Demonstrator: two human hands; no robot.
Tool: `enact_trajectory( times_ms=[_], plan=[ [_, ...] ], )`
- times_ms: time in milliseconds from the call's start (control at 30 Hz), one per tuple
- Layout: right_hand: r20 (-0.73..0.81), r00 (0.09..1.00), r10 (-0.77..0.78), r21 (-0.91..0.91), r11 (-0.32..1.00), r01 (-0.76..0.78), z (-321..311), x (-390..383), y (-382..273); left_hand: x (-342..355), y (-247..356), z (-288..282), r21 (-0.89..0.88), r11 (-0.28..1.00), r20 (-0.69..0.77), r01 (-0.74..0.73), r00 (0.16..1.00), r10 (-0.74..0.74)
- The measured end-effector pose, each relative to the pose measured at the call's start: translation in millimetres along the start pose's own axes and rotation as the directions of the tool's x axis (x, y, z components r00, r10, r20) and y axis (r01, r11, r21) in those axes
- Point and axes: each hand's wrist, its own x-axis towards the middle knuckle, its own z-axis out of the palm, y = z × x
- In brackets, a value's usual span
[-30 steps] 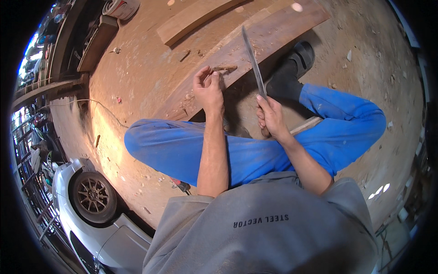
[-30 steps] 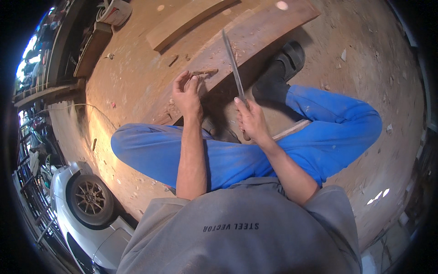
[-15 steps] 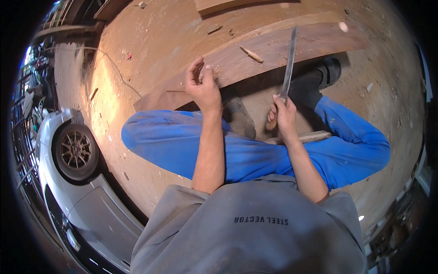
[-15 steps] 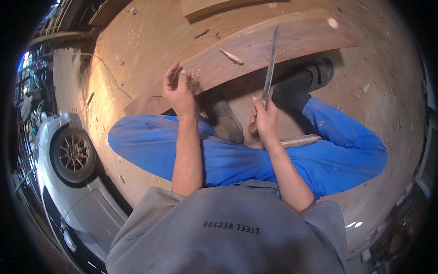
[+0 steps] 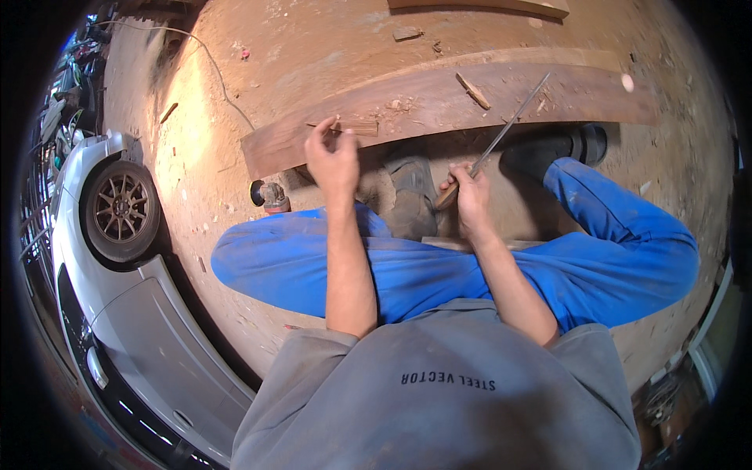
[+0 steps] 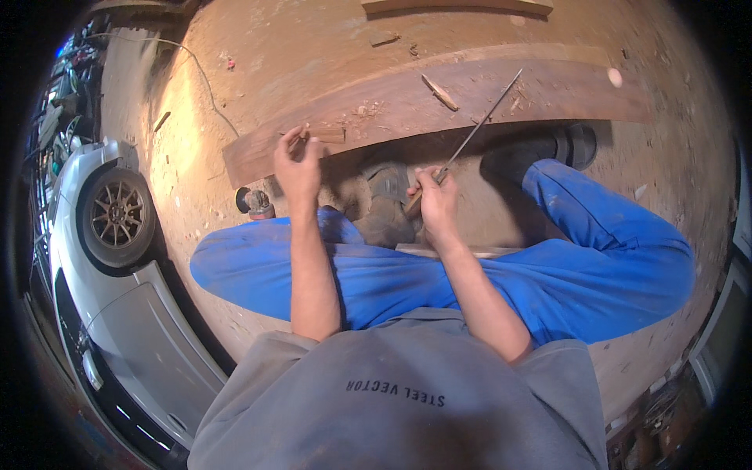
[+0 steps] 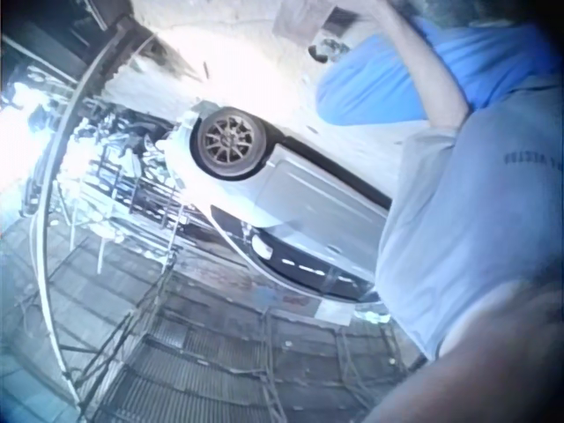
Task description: The person whittles a small piece of wood using a large blade, scraping along the surface while holding the piece by hand.
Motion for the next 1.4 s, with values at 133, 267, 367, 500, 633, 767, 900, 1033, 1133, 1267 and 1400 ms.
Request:
enact_trajectory(
  times_ms=[133, 267, 367, 500, 633, 767, 900, 1033, 1133, 1267, 1400],
  plan=[
    [0.021, 1.000, 0.002, -0.033, 0.999, -0.001, 15, -8, 3, -13, -1, 12, 0.210, 0.965, -0.001, -0.156, 0.987, 0.160],
    [0.074, 0.997, 0.022, -0.094, 0.996, -0.015, 19, -7, 11, -17, 8, 17, 0.261, 0.954, 0.003, -0.148, 0.988, 0.153],
    [0.079, 0.997, 0.025, -0.124, 0.992, -0.015, 21, -10, 17, -14, 12, 18, 0.248, 0.959, 0.020, -0.137, 0.990, 0.136],
    [0.056, 0.998, 0.011, -0.114, 0.993, -0.004, 24, -12, 18, -9, 10, 21, 0.152, 0.974, 0.088, -0.166, 0.984, 0.154],
    [0.040, 0.999, 0.003, -0.092, 0.996, 0.000, 23, -21, 13, -16, 14, 17, 0.168, 0.922, 0.061, -0.349, 0.937, 0.344],
    [0.035, 0.999, -0.026, -0.053, 0.998, 0.028, 19, -22, 11, -18, 48, 12, -0.113, 0.953, 0.111, -0.282, 0.949, 0.295],
    [0.047, 0.998, -0.029, 0.021, 0.999, 0.028, 2, -16, 5, -18, 99, 5, -0.308, 0.861, 0.162, -0.404, 0.870, 0.466],
    [-0.002, 0.999, -0.037, 0.022, 0.999, 0.037, -8, -17, -10, -26, 131, 21, -0.590, 0.789, 0.333, -0.170, 0.839, 0.430],
    [0.026, 0.999, -0.038, 0.121, 0.992, 0.035, -13, -27, -24, -33, 125, 42, -0.703, 0.711, 0.384, 0.012, 0.848, 0.365],
    [0.010, 0.997, -0.072, 0.155, 0.985, 0.069, -17, -32, -39, -37, 108, 73, -0.732, 0.679, 0.372, 0.056, 0.868, 0.328],
    [0.055, 0.980, -0.192, -0.046, 0.980, 0.194, -21, -34, -44, -32, 113, 72, -0.599, 0.788, 0.323, -0.142, 0.858, 0.400]
  ],
)
